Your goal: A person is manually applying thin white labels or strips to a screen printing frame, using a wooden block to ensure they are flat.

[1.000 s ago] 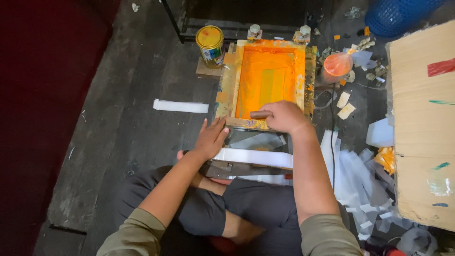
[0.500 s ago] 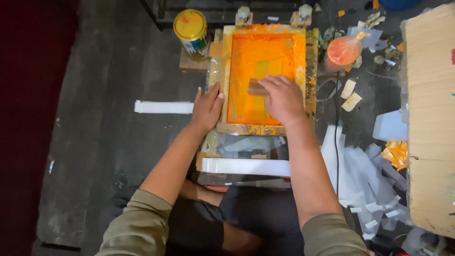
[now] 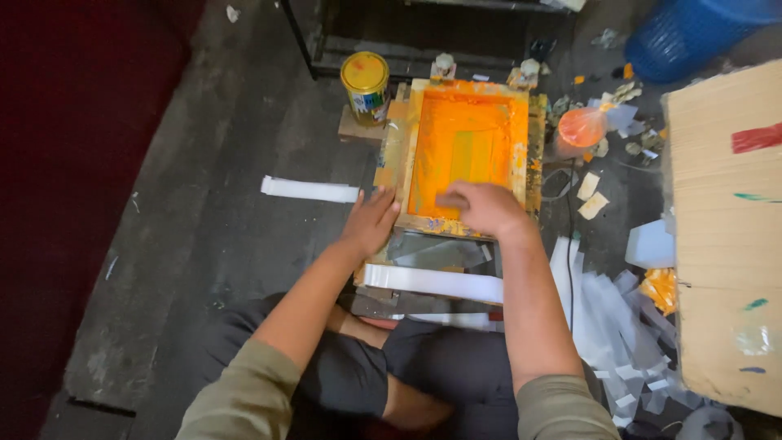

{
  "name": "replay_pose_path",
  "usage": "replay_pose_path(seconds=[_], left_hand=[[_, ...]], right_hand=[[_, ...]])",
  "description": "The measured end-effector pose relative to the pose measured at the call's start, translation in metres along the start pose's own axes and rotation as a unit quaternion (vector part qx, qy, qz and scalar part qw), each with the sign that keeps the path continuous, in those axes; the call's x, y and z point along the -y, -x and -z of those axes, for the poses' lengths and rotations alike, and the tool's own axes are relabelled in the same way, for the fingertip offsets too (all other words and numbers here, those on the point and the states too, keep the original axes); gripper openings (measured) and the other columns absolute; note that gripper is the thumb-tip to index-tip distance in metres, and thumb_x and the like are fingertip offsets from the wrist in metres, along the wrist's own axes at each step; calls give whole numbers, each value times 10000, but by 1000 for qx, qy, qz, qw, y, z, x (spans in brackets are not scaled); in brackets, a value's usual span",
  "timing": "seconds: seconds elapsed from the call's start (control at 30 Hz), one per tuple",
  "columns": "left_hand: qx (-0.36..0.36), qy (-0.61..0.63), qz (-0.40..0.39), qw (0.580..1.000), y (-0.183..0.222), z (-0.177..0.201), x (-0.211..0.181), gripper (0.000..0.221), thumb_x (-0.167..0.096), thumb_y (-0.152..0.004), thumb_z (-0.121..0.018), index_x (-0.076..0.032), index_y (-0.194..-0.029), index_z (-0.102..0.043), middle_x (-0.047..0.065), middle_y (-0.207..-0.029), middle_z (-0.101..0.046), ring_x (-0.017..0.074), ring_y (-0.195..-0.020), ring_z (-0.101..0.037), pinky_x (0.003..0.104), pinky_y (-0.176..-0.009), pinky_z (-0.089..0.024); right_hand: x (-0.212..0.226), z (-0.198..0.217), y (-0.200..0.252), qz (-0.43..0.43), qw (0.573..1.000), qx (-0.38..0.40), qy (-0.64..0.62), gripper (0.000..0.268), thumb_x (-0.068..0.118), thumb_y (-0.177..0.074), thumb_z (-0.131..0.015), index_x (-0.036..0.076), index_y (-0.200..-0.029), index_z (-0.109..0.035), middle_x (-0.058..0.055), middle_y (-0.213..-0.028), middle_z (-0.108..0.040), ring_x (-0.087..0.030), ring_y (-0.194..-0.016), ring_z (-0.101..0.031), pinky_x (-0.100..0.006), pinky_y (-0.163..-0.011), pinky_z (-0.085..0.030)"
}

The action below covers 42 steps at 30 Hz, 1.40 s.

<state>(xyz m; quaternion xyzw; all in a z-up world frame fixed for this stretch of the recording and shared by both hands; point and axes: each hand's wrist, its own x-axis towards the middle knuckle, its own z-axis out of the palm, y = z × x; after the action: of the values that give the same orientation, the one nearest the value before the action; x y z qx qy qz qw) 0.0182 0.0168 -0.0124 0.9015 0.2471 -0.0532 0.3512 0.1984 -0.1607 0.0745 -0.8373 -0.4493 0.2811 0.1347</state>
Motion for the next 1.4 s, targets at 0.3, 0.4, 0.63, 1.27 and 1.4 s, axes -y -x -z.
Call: replay_pose_path(seconds=[0.3,0.4,0.63,1.27,1.4], left_hand=[[-11,58,-28,998,65,-10,3,609,-463,-1120,-263,-103,-1602,-357,159,-1611,-406,267,-1560,-241,463,-1299,29],[-15,54,-20,998,64,-10,-1,625,-470,-1116,-240,-98,-1609,-339,168,-1621,-385,265,-1562,-238,455,-1300,38],[-22,49,-22,998,18,-8,-11,680,-485,-1123,-250,-13,-1610,-297,230,-1636,-322,305,-1562,-216,465,-1301,26],[-17,11,6,1000,-21,-3,4,760,-622,-1074,-247,-88,-1608,-330,149,-1655,-309,221,-1563,-219,427,-1301,49],[51,31,6,998,33,5,-10,826,-678,-1033,-256,-102,-1625,-275,153,-1669,-259,250,-1570,-186,430,-1310,49]], right_hand=[[-5,-11,13,4,1000,30,5,395,171,-969,-532,186,-1335,-682,-203,-1225,-721,-436,-1199,-649,-515,-1030,-499],[-32,-24,-4,11,999,-5,35,326,227,-955,-558,225,-1244,-710,-132,-1135,-749,-386,-1131,-680,-507,-994,-523],[-41,1,-15,94,988,-117,19,372,115,-987,-556,125,-1333,-692,-181,-1245,-718,-420,-1213,-632,-550,-1055,-479],[-23,-2,-28,94,989,-83,77,441,72,-930,-524,104,-1355,-634,-194,-1262,-685,-456,-1197,-623,-635,-988,-484],[16,14,12,2,994,106,-10,401,142,-957,-559,96,-1342,-661,-215,-1315,-683,-439,-1304,-581,-591,-1104,-438]])
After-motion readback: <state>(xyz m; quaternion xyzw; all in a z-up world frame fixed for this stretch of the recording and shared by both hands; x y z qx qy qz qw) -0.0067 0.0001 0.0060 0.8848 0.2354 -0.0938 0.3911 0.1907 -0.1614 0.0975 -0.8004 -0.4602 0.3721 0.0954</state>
